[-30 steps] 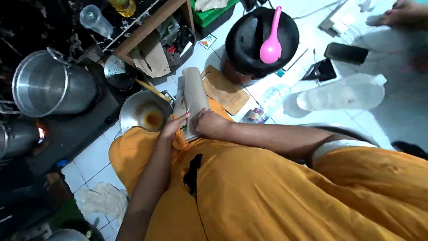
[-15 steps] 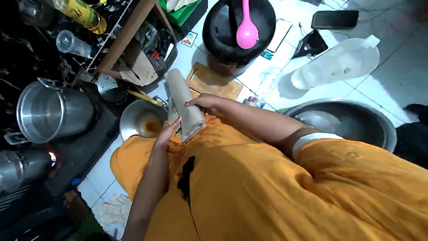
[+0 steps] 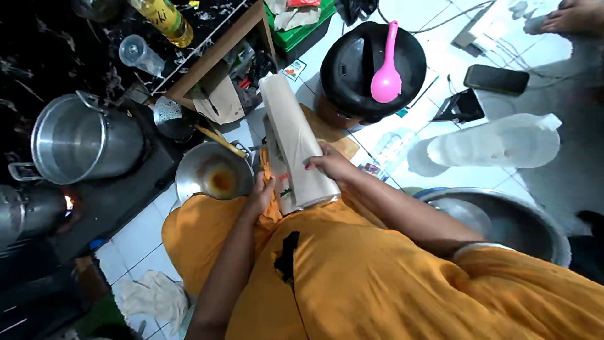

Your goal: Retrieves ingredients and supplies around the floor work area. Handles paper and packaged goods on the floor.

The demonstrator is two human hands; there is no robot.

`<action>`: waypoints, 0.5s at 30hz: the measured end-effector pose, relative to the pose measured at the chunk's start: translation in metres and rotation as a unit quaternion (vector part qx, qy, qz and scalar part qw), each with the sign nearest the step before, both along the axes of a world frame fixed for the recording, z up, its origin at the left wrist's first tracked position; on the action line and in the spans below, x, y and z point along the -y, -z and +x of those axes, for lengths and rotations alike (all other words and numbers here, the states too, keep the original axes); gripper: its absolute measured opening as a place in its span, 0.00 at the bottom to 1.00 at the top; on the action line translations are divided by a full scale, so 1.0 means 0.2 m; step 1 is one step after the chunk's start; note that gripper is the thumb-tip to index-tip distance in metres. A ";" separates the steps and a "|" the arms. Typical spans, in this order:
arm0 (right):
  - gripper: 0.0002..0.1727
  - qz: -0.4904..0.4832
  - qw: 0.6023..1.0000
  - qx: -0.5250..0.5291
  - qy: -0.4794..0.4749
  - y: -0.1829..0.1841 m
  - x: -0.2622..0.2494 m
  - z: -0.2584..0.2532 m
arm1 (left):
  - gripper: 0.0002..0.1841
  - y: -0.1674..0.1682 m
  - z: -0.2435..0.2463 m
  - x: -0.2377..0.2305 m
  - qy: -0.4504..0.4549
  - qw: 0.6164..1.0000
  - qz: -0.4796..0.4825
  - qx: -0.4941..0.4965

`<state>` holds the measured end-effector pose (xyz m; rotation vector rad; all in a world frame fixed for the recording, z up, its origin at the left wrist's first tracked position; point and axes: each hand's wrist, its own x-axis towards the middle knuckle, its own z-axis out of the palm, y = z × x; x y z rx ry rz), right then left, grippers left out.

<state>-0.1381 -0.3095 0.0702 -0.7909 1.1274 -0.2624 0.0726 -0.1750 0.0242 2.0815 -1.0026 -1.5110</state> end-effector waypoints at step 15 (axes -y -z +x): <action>0.18 0.135 0.972 0.185 0.044 0.46 0.41 0.14 | 0.34 0.03 0.02 0.06 -0.031 0.995 0.084 -0.033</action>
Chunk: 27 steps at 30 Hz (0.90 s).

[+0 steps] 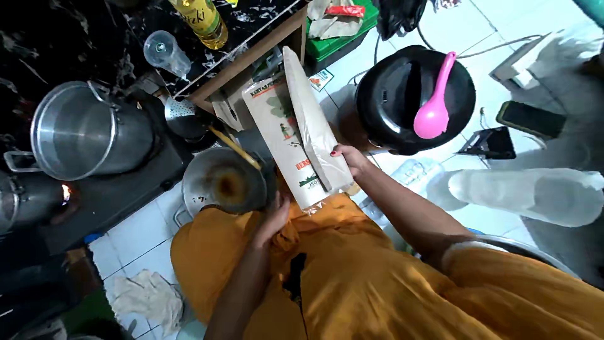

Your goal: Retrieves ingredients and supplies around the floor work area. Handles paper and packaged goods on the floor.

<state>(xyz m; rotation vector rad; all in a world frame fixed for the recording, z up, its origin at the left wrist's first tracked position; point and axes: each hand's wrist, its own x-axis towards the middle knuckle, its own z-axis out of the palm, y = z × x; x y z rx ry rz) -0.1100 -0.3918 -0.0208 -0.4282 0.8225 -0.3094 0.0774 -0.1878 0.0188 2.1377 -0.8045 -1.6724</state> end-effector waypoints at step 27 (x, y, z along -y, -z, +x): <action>0.23 -0.236 0.964 -0.096 -0.074 0.10 0.68 1.60 | 0.47 0.06 0.05 0.14 0.005 0.996 0.081 -0.036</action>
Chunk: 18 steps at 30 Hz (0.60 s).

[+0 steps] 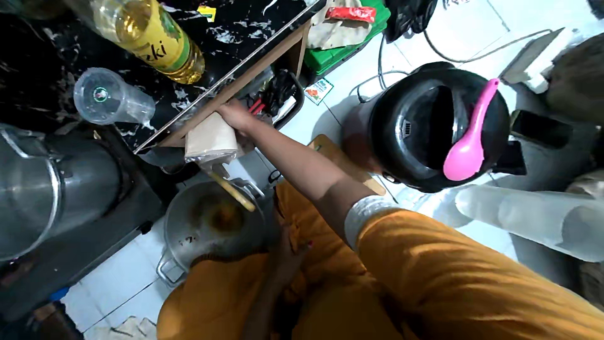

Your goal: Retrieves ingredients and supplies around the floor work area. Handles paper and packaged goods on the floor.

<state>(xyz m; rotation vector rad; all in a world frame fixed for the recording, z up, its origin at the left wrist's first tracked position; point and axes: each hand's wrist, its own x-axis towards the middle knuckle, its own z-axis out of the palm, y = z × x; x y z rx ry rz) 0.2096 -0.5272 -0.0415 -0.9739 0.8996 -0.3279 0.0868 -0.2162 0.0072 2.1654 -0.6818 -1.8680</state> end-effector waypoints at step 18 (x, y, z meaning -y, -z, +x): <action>0.27 -0.096 0.940 -0.259 -0.200 -0.03 0.17 -0.43 | 0.45 0.01 0.04 0.04 -0.007 0.998 0.053 -0.032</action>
